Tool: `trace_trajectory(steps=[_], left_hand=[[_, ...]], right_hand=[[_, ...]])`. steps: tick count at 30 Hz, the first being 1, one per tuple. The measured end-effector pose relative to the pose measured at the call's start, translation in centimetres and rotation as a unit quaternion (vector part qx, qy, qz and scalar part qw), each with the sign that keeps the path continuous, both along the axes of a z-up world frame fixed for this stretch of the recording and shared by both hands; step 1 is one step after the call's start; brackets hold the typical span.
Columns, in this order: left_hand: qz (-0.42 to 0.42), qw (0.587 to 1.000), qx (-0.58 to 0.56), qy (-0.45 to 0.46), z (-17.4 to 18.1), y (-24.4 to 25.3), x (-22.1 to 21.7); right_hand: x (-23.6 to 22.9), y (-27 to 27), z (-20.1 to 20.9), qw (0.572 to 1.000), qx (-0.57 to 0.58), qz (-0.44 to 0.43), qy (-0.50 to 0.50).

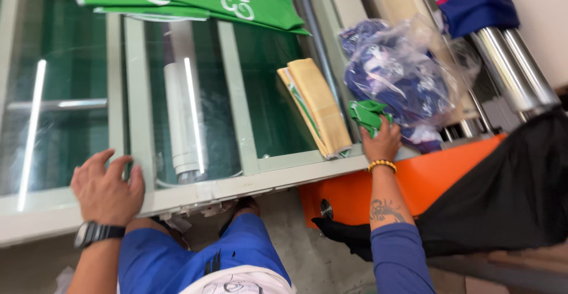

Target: The person folds green and yellow printed fabric pieces on a glass-topped workbench, aligning edges and stacking them. The person also handles a long green and white fabric strip, folding it and placing it on the table.

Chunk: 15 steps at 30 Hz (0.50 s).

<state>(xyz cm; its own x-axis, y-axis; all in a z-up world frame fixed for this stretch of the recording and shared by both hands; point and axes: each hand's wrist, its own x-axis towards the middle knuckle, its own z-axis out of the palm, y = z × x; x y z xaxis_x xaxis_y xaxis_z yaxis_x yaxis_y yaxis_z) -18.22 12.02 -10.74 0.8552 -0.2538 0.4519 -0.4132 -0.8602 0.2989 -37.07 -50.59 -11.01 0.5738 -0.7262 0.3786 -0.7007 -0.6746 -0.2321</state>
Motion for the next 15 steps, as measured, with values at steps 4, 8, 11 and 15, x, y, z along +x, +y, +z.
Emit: trace_trajectory(steps=[4, 8, 11, 15], left_hand=[[0.001, 1.000, -0.015, -0.007, 1.0, -0.4, 0.2], [-0.006, 0.999, -0.039, 0.004, 2.2, -0.8, -0.3], [0.002, 0.999, -0.034, 0.020, 3.1, -0.9, -0.3], [0.006, 0.998, -0.020, 0.052, 3.8, -1.2, -0.4]], right_hand=[[-0.4, -1.3, -1.1, 1.000, -0.007, 0.010, 0.002], [-1.0, -2.3, -1.7, 0.999, 0.006, 0.024, 0.021], [-1.2, -1.1, -1.3, 0.997, -0.006, 0.049, -0.052], [1.7, 3.6, 1.8, 0.961, -0.091, 0.106, -0.238]])
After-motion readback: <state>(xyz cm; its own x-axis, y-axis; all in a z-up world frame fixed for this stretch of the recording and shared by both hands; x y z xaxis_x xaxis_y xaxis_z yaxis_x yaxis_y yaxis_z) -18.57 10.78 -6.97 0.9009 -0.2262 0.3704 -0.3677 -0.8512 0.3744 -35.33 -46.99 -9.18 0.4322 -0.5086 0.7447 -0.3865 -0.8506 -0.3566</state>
